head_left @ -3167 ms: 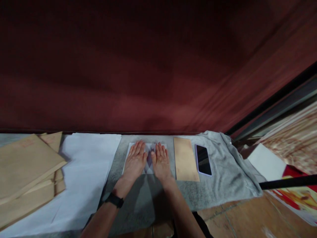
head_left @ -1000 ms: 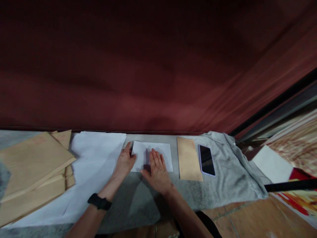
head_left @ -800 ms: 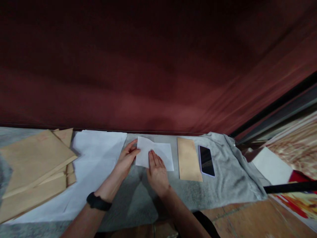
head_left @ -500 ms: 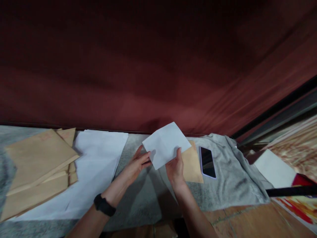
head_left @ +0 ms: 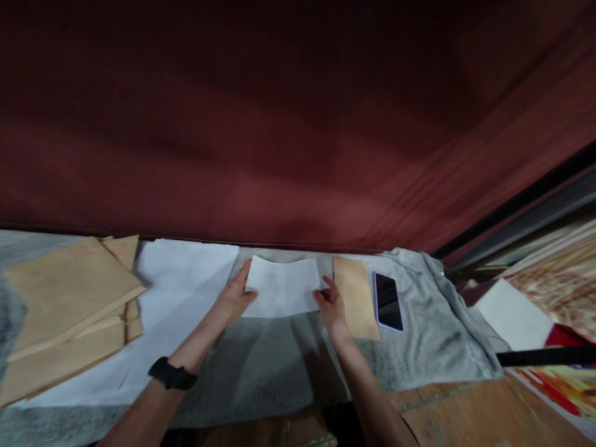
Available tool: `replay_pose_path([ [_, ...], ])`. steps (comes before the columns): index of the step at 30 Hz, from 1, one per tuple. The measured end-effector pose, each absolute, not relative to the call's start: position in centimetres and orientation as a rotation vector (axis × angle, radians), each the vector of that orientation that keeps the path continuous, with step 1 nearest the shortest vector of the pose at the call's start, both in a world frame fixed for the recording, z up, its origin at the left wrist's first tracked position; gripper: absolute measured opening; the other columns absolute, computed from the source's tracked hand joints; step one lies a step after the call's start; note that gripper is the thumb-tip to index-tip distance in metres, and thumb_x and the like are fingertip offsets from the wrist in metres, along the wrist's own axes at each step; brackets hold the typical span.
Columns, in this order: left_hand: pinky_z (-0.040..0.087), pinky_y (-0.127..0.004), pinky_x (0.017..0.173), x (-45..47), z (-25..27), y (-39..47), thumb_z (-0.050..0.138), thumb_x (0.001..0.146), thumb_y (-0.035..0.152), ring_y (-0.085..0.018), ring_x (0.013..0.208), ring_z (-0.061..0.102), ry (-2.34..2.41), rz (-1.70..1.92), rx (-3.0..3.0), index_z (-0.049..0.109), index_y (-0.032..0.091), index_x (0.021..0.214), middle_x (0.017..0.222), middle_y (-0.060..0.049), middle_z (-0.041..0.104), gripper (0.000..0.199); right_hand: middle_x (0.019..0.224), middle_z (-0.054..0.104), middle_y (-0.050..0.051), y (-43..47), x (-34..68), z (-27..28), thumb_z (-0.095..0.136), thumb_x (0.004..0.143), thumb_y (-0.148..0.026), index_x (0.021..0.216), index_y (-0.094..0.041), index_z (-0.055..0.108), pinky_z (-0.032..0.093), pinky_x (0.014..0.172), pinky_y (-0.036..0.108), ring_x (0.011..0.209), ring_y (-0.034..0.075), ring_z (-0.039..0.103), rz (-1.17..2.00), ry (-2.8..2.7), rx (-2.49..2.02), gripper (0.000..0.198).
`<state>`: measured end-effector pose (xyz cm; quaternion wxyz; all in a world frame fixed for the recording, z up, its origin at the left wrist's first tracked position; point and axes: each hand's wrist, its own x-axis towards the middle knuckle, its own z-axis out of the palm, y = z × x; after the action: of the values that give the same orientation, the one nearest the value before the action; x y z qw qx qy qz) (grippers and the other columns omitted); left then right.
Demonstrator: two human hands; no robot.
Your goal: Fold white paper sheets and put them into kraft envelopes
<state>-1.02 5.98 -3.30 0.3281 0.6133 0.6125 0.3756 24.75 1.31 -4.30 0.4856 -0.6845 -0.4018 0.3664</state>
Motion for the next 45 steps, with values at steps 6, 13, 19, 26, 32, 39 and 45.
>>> replay_pose_path([
  [6, 0.051, -0.038, 0.106, -1.4, -3.3, 5.2, 0.060, 0.079, 0.015, -0.027, 0.121, 0.067, 1.758, 0.587, 1.841, 0.035, 0.013, 0.158, 0.137, -0.015, 0.066, 0.082, 0.098, 0.076, 0.009, -0.3, 24.3, -4.6, 0.048, 0.093, -0.023, 0.147, -0.017, 0.049, 0.053, 0.076, 0.032, 0.085, 0.024, 0.072, 0.433, -1.548, -2.002, 0.054],
  [13, 0.045, -0.050, 0.114, 0.6, -2.6, 3.2, 0.055, 0.087, 0.014, -0.033, 0.135, 0.056, 1.999, 0.509, 2.192, 0.055, 0.015, 0.145, 0.151, -0.019, 0.052, 0.058, 0.117, 0.067, 0.019, -0.9, 23.7, -3.3, 0.047, 0.097, -0.022, 0.143, -0.008, 0.053, 0.052, 0.098, 0.044, 0.111, 0.030, 0.064, 0.106, -1.788, -2.031, 0.049],
  [19, 0.034, -0.051, 0.122, 4.8, -7.7, -0.3, 0.038, 0.097, 0.020, -0.029, 0.152, 0.036, 1.737, 0.610, 2.634, 0.040, 0.011, 0.154, 0.161, -0.017, 0.042, 0.057, 0.160, 0.045, 0.014, -2.0, 20.0, -4.3, 0.030, 0.108, -0.040, 0.156, -0.013, 0.041, 0.039, 0.120, 0.044, 0.148, 0.024, 0.040, 0.312, -2.056, -1.564, 0.055],
  [26, 0.026, -0.052, 0.126, 5.6, -9.4, -1.7, 0.035, 0.096, 0.017, -0.029, 0.155, 0.029, 1.711, 0.543, 2.755, 0.027, 0.009, 0.160, 0.164, -0.019, 0.037, 0.065, 0.167, 0.031, 0.011, -3.2, 18.5, -5.6, 0.024, 0.110, -0.043, 0.161, -0.011, 0.029, 0.025, 0.129, 0.044, 0.156, 0.022, 0.028, 0.338, -2.150, -1.612, 0.061],
  [32, 0.026, -0.048, 0.127, 5.1, -8.3, -1.5, 0.031, 0.097, 0.016, -0.027, 0.155, 0.030, 1.746, 0.404, 2.722, 0.032, 0.006, 0.158, 0.164, -0.018, 0.037, 0.062, 0.165, 0.035, 0.013, -3.0, 19.3, -6.0, 0.028, 0.109, -0.049, 0.157, -0.010, 0.038, 0.024, 0.128, 0.043, 0.155, 0.023, 0.031, 0.219, -2.158, -1.688, 0.062],
  [39, 0.025, -0.050, 0.127, 4.3, -8.5, -1.4, 0.032, 0.098, 0.021, -0.029, 0.154, 0.031, 1.780, 0.499, 2.694, 0.038, 0.002, 0.154, 0.164, -0.021, 0.035, 0.059, 0.163, 0.038, 0.016, -3.2, 19.8, -7.1, 0.033, 0.109, -0.047, 0.157, -0.008, 0.039, 0.030, 0.125, 0.045, 0.153, 0.026, 0.034, -0.004, -2.137, -1.674, 0.062],
  [45, 0.028, -0.051, 0.125, 3.5, -8.3, -1.2, 0.035, 0.099, 0.027, -0.032, 0.153, 0.032, 1.856, 0.599, 2.644, 0.044, -0.001, 0.150, 0.161, -0.023, 0.038, 0.059, 0.161, 0.040, 0.021, -3.2, 21.0, -8.1, 0.035, 0.108, -0.043, 0.157, -0.005, 0.036, 0.034, 0.122, 0.049, 0.152, 0.029, 0.036, -0.172, -2.117, -1.672, 0.062],
])
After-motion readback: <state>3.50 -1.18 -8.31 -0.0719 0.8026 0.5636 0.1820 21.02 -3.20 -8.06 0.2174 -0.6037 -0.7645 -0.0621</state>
